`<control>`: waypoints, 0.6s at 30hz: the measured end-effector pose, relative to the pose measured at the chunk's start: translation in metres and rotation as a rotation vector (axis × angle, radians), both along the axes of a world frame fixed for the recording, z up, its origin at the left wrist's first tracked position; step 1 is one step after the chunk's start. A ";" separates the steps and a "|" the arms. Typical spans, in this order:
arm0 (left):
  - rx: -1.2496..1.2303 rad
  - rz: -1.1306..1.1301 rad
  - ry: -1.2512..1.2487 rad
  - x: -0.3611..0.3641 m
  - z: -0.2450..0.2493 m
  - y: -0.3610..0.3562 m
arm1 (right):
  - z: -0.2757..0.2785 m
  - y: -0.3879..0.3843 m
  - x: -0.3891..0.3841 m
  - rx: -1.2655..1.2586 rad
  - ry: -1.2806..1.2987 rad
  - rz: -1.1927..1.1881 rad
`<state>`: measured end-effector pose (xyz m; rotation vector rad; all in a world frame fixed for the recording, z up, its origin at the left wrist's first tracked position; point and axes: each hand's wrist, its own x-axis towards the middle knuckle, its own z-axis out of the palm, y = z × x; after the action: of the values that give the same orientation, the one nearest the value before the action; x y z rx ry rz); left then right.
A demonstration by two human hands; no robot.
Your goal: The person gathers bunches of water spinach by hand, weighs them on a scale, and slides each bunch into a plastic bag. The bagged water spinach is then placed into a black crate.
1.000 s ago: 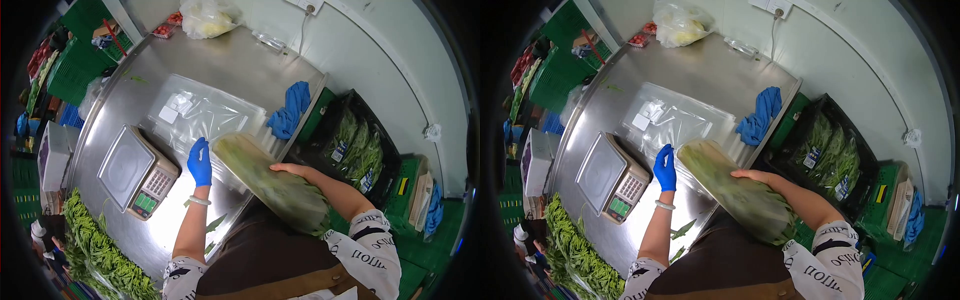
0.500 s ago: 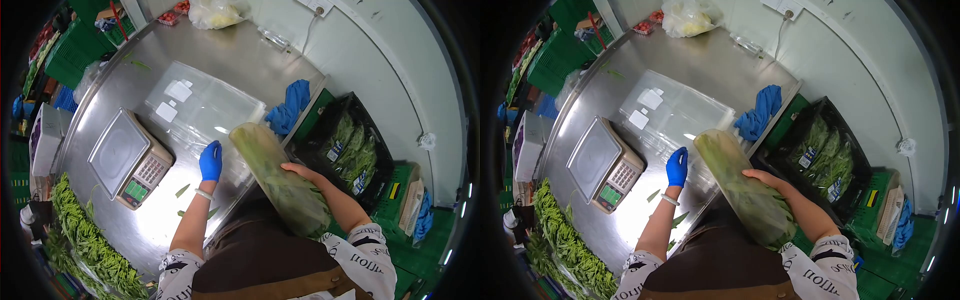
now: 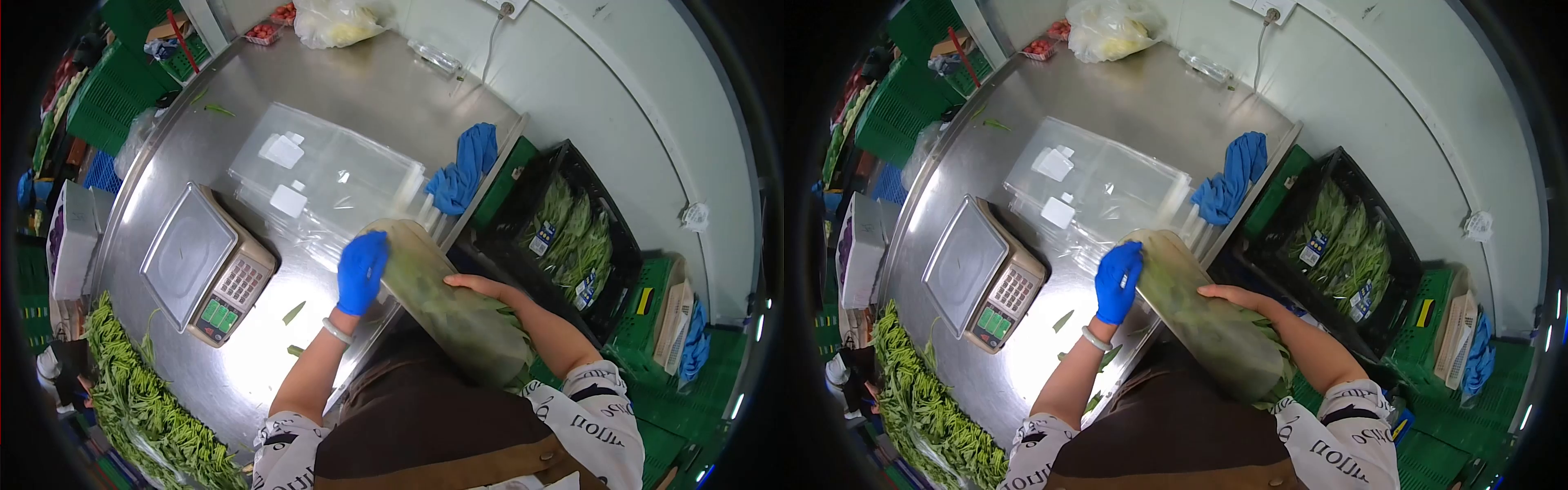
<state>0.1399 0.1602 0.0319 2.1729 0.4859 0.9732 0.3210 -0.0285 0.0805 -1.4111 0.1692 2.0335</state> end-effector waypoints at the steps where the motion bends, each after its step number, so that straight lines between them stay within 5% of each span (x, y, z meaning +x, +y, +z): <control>1: 0.032 -0.082 0.008 -0.003 0.007 -0.004 | 0.003 0.001 -0.002 -0.052 0.019 -0.035; 2: 0.066 -0.163 0.015 -0.005 0.011 -0.007 | 0.006 0.002 -0.004 -0.056 0.024 -0.055; 4: -0.236 0.067 0.019 -0.010 0.011 -0.002 | 0.008 0.004 -0.009 -0.062 0.034 -0.095; 6: -0.083 0.240 0.084 -0.012 0.000 0.017 | 0.004 0.006 -0.014 -0.044 0.028 -0.057; 9: -0.195 -0.073 0.057 -0.002 0.026 -0.015 | 0.010 0.023 -0.018 -0.049 0.064 -0.032; 13: -0.042 -0.388 0.112 0.006 0.042 -0.017 | -0.018 0.036 -0.020 0.142 0.113 -0.139; 16: 0.039 0.054 0.171 0.002 0.035 0.025 | 0.027 0.048 -0.023 0.090 0.149 -0.159; 18: -0.019 -0.053 0.149 0.009 0.044 0.018 | 0.017 0.063 -0.026 0.168 0.190 -0.173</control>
<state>0.1488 0.1778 0.0757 2.2401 0.5025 0.7787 0.2946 0.0344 0.0976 -1.0634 0.1896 1.9857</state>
